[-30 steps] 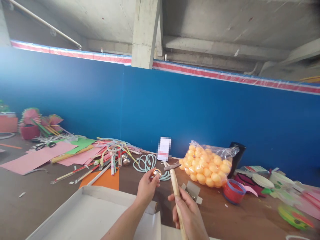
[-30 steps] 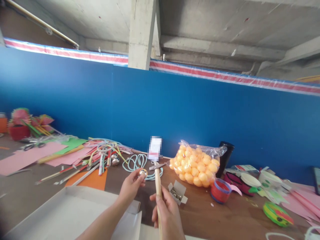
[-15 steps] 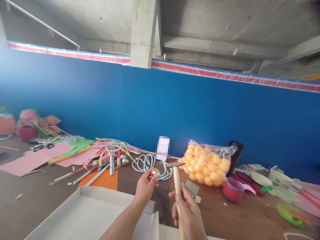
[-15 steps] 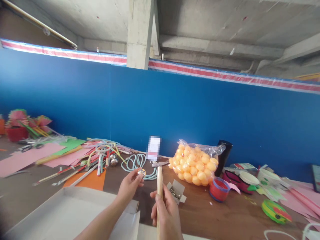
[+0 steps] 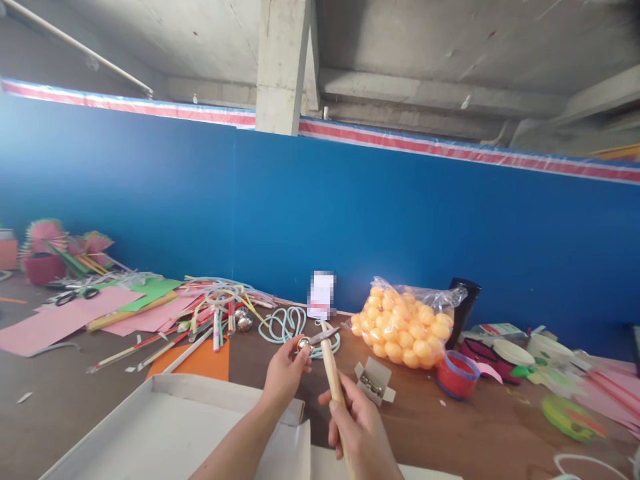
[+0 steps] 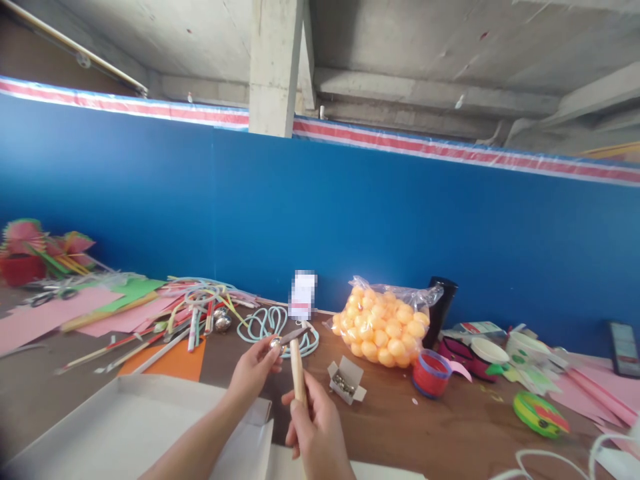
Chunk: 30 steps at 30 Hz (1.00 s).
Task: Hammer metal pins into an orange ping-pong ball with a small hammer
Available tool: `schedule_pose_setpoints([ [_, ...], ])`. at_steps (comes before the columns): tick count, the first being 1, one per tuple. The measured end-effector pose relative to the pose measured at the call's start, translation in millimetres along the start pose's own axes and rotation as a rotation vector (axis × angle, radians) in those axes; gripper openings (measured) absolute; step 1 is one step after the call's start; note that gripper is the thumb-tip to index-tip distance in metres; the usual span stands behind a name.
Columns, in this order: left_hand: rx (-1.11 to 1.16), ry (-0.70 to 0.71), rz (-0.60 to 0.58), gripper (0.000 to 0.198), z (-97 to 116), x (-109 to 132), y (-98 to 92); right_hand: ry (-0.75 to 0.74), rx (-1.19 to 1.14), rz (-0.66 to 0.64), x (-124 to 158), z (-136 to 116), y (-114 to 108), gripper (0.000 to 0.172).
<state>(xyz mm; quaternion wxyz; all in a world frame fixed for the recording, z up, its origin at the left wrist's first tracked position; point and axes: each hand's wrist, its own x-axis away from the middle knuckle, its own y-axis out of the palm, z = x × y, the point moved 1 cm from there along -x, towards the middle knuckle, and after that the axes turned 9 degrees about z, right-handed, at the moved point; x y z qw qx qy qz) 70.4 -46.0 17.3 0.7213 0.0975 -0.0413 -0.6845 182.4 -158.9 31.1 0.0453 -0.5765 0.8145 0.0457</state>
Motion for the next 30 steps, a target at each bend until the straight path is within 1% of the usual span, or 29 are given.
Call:
schedule_pose_setpoints([
  [3, 0.002, -0.007, 0.008, 0.044, 2, 1, -0.3, 0.005, -0.008, -0.007, 0, 1, 0, 0.041],
  [7, -0.002, 0.007, -0.006, 0.043, 3, 2, -0.1, -0.029, -0.026, 0.043, 1, -2, 0, 0.039],
  [11, 0.007, 0.016, -0.016, 0.044, 1, 1, 0.0, 0.021, 0.010, 0.032, 2, -5, 1, 0.042],
  [13, 0.024, 0.014, -0.024, 0.045, 0, 1, 0.3, 0.017, 0.011, 0.045, 3, -6, 1, 0.041],
  [19, 0.132, -0.021, -0.055, 0.059, -3, 1, 1.7, -0.019, -0.023, 0.100, 4, -10, -2, 0.041],
  [24, 0.153, 0.007, -0.075, 0.051, -5, -1, 1.1, -0.050, -0.011, 0.109, 7, -14, 0, 0.044],
  [30, 0.138, -0.007, -0.032, 0.048, -6, -3, 0.5, -0.044, 0.027, 0.096, 6, -9, 2, 0.044],
])
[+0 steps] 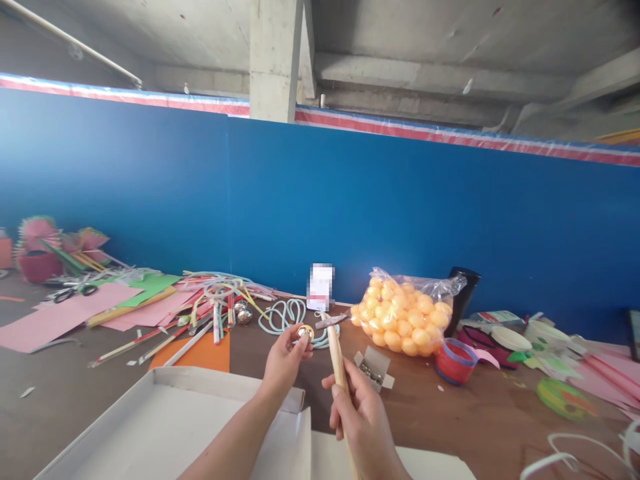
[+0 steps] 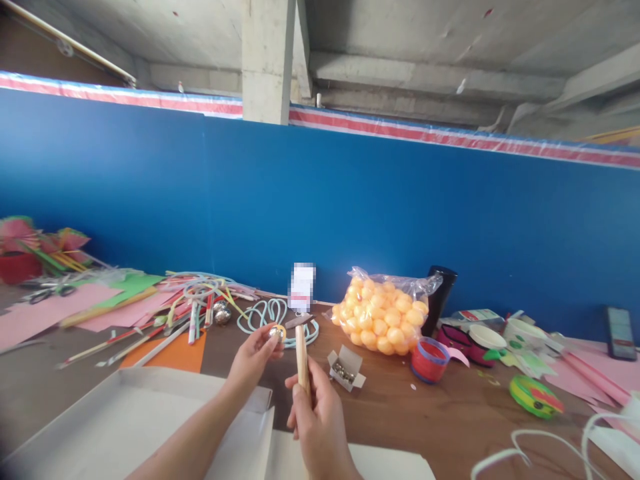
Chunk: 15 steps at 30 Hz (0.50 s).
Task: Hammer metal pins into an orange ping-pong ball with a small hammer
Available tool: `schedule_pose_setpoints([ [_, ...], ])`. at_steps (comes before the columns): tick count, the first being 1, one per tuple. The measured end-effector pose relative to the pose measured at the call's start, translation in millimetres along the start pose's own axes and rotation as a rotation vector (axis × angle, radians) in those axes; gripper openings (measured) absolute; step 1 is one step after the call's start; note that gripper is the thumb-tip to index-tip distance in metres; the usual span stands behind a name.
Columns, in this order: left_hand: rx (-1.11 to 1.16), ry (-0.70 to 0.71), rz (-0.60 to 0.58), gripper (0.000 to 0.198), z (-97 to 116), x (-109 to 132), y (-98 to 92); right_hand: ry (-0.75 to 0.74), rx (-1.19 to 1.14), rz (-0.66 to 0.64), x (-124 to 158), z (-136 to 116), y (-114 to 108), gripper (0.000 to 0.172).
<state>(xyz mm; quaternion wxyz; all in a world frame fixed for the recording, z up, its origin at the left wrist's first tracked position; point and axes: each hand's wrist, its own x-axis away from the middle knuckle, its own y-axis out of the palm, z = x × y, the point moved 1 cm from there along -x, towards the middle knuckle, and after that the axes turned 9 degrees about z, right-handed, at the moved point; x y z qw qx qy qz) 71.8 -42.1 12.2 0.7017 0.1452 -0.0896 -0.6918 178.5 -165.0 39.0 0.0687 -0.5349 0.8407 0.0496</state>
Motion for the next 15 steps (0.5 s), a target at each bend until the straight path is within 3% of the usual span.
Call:
schedule_pose_setpoints([
  [15, -0.086, -0.027, 0.043, 0.039, 1.1, 0.2, -0.4, 0.055, 0.016, -0.043, -2.3, 7.0, 0.8, 0.044],
])
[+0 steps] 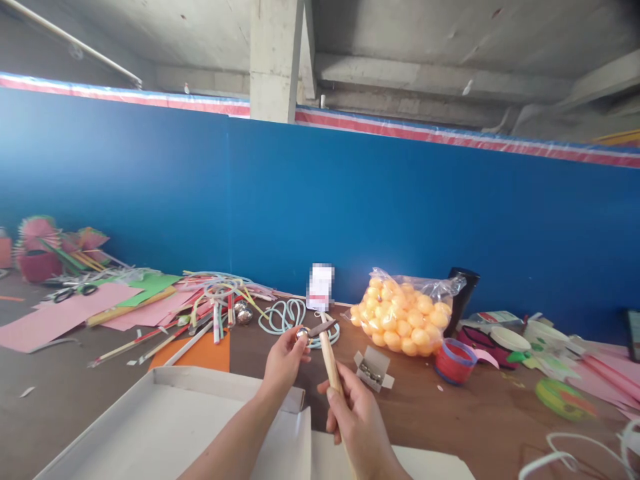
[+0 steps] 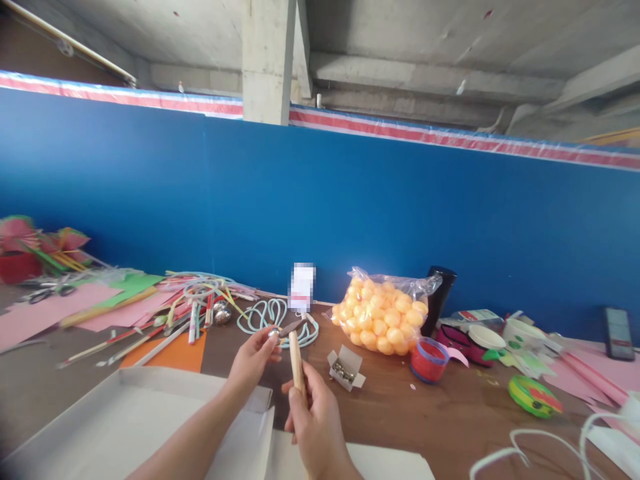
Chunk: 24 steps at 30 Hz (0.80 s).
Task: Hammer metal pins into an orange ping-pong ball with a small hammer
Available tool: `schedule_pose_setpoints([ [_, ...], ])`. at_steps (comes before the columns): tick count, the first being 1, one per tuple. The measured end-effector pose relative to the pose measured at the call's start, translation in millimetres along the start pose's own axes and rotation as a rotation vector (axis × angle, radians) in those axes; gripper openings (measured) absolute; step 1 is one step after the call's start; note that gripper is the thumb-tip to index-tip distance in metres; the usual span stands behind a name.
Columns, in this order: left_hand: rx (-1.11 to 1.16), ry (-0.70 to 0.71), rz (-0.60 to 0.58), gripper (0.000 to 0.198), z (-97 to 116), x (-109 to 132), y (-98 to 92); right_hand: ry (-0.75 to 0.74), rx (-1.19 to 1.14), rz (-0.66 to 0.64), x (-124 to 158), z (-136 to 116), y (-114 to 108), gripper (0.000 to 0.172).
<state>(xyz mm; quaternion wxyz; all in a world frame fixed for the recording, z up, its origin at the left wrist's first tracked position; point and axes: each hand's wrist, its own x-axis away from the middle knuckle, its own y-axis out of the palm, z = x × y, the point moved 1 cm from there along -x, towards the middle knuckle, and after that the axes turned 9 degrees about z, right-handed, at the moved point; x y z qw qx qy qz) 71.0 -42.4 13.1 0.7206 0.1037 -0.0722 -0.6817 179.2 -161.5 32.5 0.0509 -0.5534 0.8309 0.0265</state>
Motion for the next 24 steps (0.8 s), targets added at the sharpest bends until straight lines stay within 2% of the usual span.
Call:
schedule_pose_setpoints([
  [5, -0.005, -0.004, 0.009, 0.039, 2.0, 0.7, 0.5, -0.009, -0.029, 0.023, -0.6, -1.8, 1.1, 0.043],
  [10, 0.002, -0.023, 0.030, 0.037, 1.7, 0.9, -0.3, 0.010, -0.027, -0.013, 1.0, -3.2, 2.1, 0.045],
  [15, 0.020, -0.024, 0.026, 0.036, 0.6, 0.4, -0.5, 0.016, -0.041, 0.032, 1.7, -3.4, 1.8, 0.043],
  [19, 0.014, -0.030, 0.041, 0.036, 0.8, -0.5, -0.5, 0.027, -0.039, -0.014, 0.6, -1.2, 2.2, 0.041],
  [24, -0.012, -0.015, 0.024, 0.038, -0.3, -1.1, -0.7, 0.023, -0.043, 0.020, 0.8, -2.6, 2.4, 0.042],
])
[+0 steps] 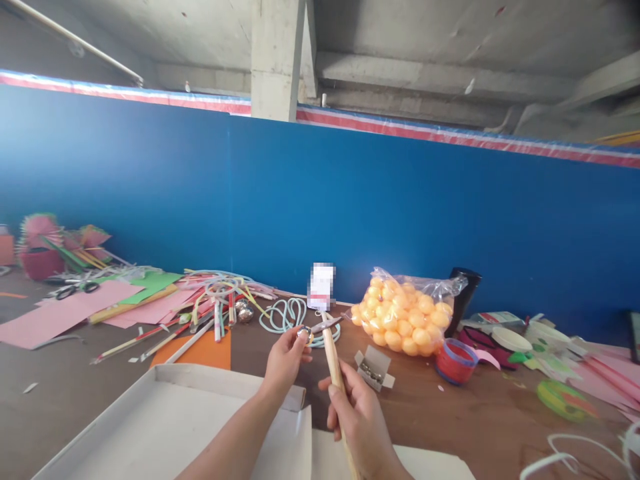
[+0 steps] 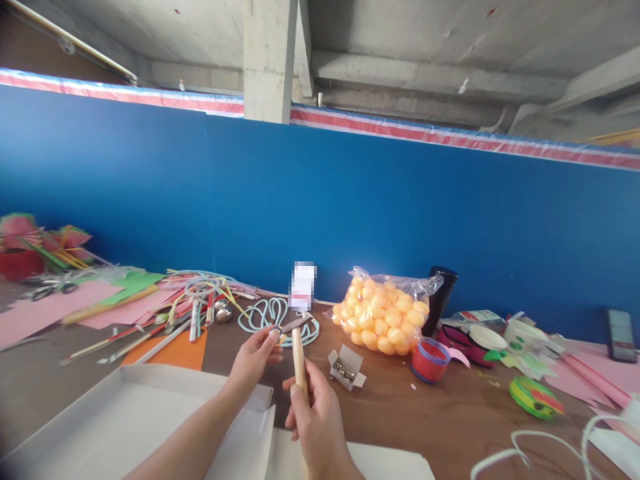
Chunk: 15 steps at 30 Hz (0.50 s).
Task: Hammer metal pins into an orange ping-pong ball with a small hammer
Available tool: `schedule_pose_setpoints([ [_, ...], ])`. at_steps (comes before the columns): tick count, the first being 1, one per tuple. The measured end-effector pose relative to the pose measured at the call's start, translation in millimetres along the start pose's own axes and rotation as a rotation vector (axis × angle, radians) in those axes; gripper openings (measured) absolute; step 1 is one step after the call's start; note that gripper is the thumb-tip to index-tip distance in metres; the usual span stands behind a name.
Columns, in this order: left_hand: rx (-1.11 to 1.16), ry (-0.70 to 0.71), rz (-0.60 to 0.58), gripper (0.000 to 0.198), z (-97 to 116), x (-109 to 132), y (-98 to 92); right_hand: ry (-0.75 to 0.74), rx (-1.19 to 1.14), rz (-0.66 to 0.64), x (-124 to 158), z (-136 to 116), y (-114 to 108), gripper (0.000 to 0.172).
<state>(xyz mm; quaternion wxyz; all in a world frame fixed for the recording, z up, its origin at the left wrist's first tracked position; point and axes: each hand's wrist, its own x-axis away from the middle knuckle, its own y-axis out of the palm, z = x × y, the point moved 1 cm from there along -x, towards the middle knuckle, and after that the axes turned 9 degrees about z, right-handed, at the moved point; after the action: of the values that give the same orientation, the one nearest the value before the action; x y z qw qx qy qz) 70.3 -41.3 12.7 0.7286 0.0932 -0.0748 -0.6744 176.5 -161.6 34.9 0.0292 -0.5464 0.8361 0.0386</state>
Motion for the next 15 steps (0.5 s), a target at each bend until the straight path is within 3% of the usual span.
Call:
schedule_pose_setpoints([
  [15, 0.013, -0.021, 0.010, 0.037, -2.2, -1.3, 0.2, -0.004, 0.007, 0.000, 1.4, -1.3, 0.8, 0.043],
])
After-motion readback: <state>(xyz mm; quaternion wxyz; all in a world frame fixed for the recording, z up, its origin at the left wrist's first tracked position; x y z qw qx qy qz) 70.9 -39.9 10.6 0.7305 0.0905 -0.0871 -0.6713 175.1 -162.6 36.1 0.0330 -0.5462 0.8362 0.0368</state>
